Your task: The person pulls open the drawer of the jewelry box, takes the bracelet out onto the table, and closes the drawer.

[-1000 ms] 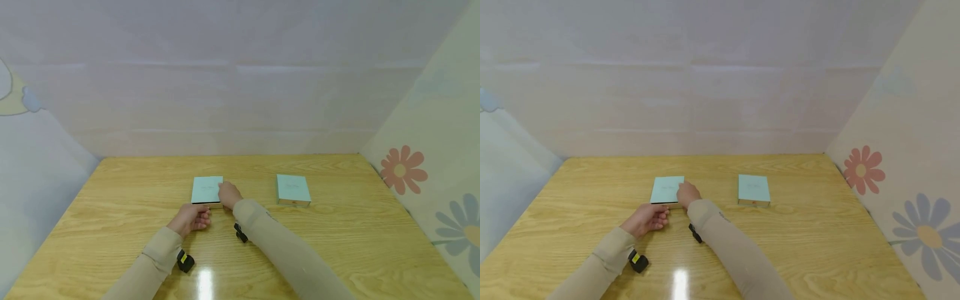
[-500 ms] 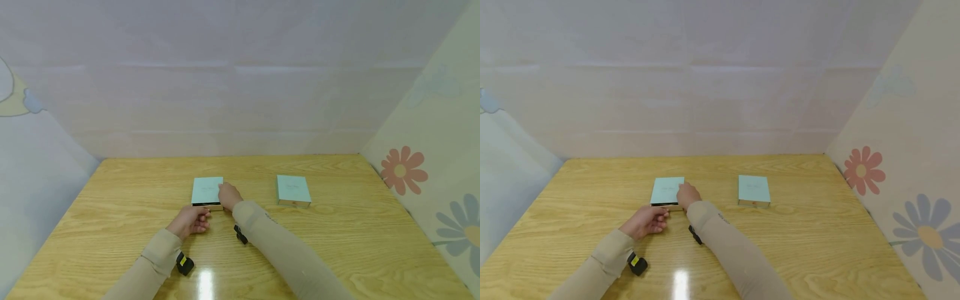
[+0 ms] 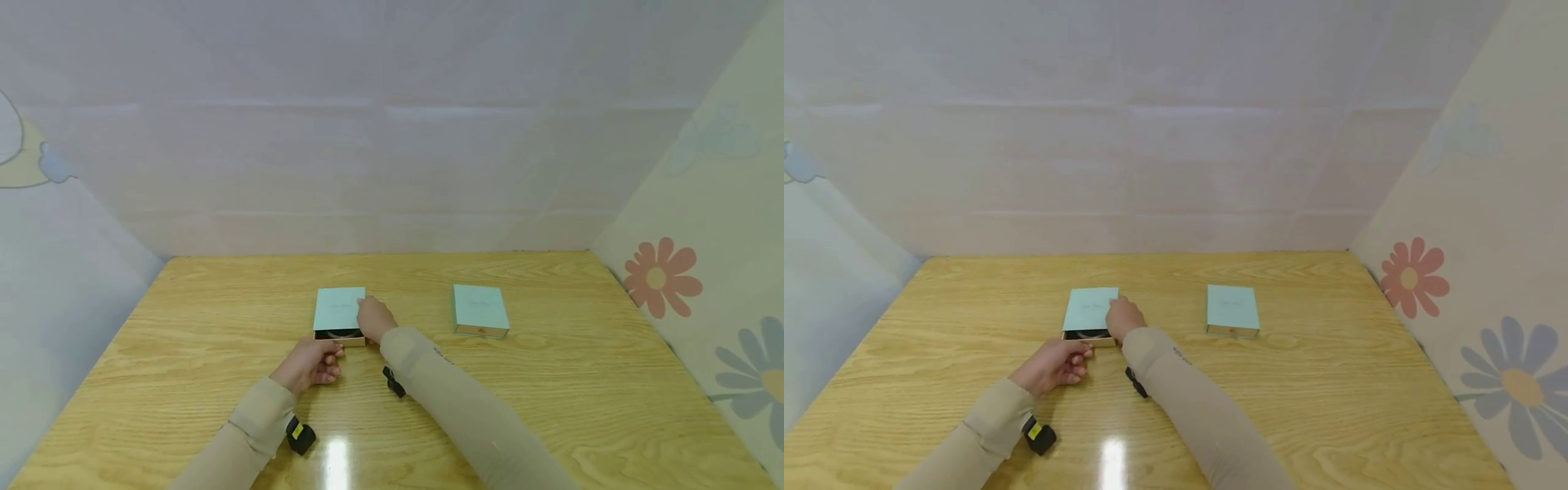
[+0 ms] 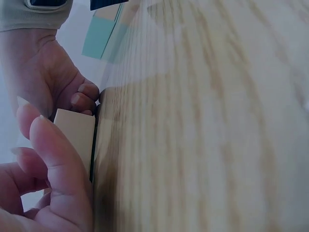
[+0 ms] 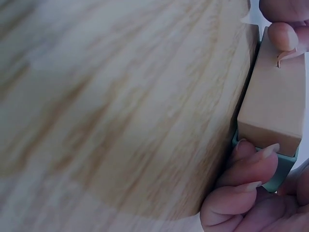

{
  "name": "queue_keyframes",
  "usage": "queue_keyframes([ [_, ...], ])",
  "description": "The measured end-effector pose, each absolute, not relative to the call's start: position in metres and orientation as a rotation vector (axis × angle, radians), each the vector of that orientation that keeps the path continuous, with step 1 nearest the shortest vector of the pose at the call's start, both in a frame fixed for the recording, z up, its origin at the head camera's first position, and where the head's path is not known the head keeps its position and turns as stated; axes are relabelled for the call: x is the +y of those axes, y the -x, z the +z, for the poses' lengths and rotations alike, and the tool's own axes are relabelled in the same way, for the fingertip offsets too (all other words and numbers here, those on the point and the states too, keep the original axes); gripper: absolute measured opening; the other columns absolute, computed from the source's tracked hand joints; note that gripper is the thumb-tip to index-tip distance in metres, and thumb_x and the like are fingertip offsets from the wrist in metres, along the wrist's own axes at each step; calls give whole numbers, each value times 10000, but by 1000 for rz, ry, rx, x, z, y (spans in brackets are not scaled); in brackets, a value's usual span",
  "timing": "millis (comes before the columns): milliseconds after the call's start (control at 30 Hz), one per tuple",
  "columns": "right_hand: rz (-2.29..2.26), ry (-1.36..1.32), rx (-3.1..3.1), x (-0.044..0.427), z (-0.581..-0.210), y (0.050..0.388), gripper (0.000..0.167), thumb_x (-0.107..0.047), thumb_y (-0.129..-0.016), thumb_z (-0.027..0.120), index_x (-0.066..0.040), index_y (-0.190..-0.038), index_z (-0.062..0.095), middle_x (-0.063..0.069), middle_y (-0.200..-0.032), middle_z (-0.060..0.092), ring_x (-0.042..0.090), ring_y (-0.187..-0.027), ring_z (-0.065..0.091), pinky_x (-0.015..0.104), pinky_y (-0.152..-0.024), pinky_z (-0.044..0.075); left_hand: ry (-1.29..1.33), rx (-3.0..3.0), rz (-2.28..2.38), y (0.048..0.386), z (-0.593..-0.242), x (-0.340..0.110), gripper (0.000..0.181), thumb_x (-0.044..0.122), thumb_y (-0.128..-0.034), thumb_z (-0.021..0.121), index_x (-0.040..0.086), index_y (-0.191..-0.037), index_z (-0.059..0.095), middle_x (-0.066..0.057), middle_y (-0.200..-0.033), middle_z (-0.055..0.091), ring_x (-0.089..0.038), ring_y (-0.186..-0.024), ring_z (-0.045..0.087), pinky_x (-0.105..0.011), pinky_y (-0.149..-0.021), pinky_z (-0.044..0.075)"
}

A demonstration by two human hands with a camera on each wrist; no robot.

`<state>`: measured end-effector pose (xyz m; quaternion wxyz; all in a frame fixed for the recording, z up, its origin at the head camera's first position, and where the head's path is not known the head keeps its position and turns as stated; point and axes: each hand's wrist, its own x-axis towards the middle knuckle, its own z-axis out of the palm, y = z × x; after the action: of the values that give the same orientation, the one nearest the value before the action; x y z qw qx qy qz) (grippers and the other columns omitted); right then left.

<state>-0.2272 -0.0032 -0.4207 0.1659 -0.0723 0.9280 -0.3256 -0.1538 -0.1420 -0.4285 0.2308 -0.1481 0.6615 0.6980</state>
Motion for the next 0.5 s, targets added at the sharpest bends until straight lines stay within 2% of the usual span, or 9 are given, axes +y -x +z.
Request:
queue_keyframes([
  [200, -939, 197, 2638, -4, -424, 228, 395, -106, -1072, 307, 18, -1413, 462, 208, -1465, 400, 184, -469, 448, 276, -425, 437, 417, 1825, 1908, 149, -427, -142, 154, 50, -959, 471, -15, -880, 587, 39, -561, 452, -64, -482, 537, -184, -459, 480],
  [367, -963, 185, 2637, -4, -424, 228, 423, -160, -1084, 279, 65, -1405, 438, 228, -1420, 435, 180, -426, 442, 274, -428, 429, 425, 1823, 1900, 146, -425, -142, 159, 49, -955, 465, 0, -863, 585, 38, -565, 445, -63, -483, 533, -184, -461, 479],
  [500, -984, 173, 2635, -4, -424, 228, 442, -186, -1088, 272, 92, -1399, 419, 254, -1281, 516, 181, -426, 444, 281, -434, 425, 419, 1820, 1896, 143, -425, -142, 161, 48, -959, 451, -1, -873, 579, 34, -574, 436, -60, -478, 529, -182, -461, 481],
])
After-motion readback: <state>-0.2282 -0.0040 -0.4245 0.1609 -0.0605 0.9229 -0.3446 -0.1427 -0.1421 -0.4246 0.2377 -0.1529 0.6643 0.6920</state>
